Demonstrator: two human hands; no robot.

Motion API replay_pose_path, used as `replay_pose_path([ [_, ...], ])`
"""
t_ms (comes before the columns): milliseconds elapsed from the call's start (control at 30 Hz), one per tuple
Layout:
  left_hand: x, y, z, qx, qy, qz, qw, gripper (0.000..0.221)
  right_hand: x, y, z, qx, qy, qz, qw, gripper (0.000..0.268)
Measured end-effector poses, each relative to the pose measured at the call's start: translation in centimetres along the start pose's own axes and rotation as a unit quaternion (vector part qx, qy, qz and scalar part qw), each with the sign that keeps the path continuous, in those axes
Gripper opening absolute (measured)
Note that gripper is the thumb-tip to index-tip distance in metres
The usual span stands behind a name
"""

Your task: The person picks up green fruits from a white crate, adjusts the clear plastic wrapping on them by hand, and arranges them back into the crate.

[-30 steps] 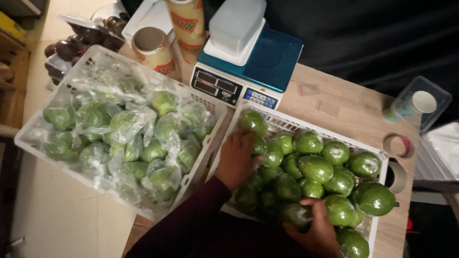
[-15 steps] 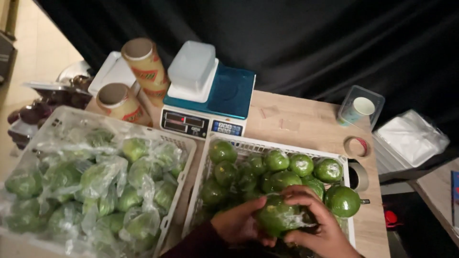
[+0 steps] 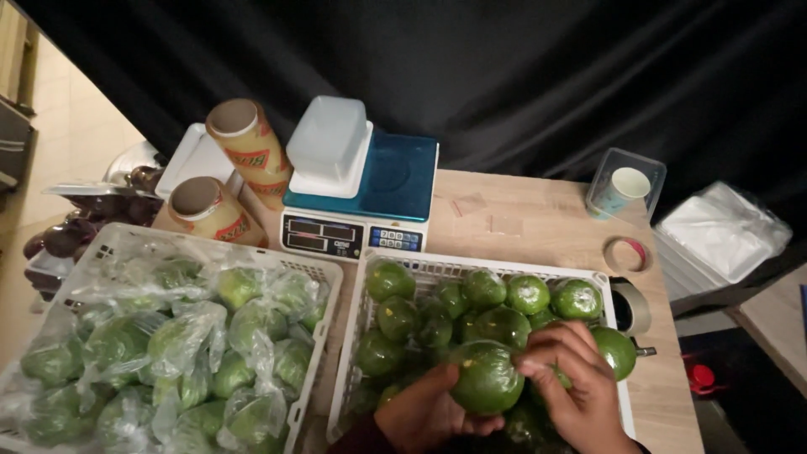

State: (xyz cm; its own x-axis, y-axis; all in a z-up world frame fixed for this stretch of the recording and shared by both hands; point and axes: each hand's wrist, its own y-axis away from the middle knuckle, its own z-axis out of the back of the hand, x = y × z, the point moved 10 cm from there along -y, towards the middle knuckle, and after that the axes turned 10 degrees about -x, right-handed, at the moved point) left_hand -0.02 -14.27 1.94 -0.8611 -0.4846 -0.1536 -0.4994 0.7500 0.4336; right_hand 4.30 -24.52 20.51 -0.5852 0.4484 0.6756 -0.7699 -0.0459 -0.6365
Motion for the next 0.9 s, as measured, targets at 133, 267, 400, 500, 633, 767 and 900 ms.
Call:
replay_pose_path([
  [133, -1.5, -0.3, 0.5, -0.056, 0.041, -0.064, 0.996, 0.071, -0.6, -0.3, -0.1, -0.019, 0.0, -0.042, 0.999, 0.022],
  [267, 1.0, -1.8, 4.8, -0.079, 0.073, -0.007, 0.994, 0.088, 1.3, -0.7, -1.0, -0.006, -0.009, -0.004, 1.0, 0.023],
  [400, 3.0, 0.4, 0.9, 0.058, 0.072, 0.108, 0.99, 0.119, 0.2, 0.0, -1.0, 0.003, -0.007, -0.02, 1.0, 0.024],
  [500, 0.5, 1.0, -1.5, 0.126, 0.025, 0.028, 0.991, 0.1, -1.7, 0.8, -1.2, 0.004, -0.033, -0.057, 0.998, 0.019],
  [633, -5.8, 3.3, -3.4, -0.107, -0.394, -0.272, 0.872, 0.088, -7.4, 3.7, -1.8, -0.012, -0.095, -0.223, 0.97, 0.013],
  [767, -7.0, 6.3, -8.3, -0.024, -0.522, -0.389, 0.759, 0.063, -10.7, 5.5, -3.0, 0.005, -0.178, -0.349, 0.92, 0.017],
  [900, -6.7, 5.4, -6.2, -0.017, -0.485, -0.361, 0.796, 0.061, -8.7, 4.5, -3.4, 0.035, -0.203, -0.305, 0.93, 0.021],
])
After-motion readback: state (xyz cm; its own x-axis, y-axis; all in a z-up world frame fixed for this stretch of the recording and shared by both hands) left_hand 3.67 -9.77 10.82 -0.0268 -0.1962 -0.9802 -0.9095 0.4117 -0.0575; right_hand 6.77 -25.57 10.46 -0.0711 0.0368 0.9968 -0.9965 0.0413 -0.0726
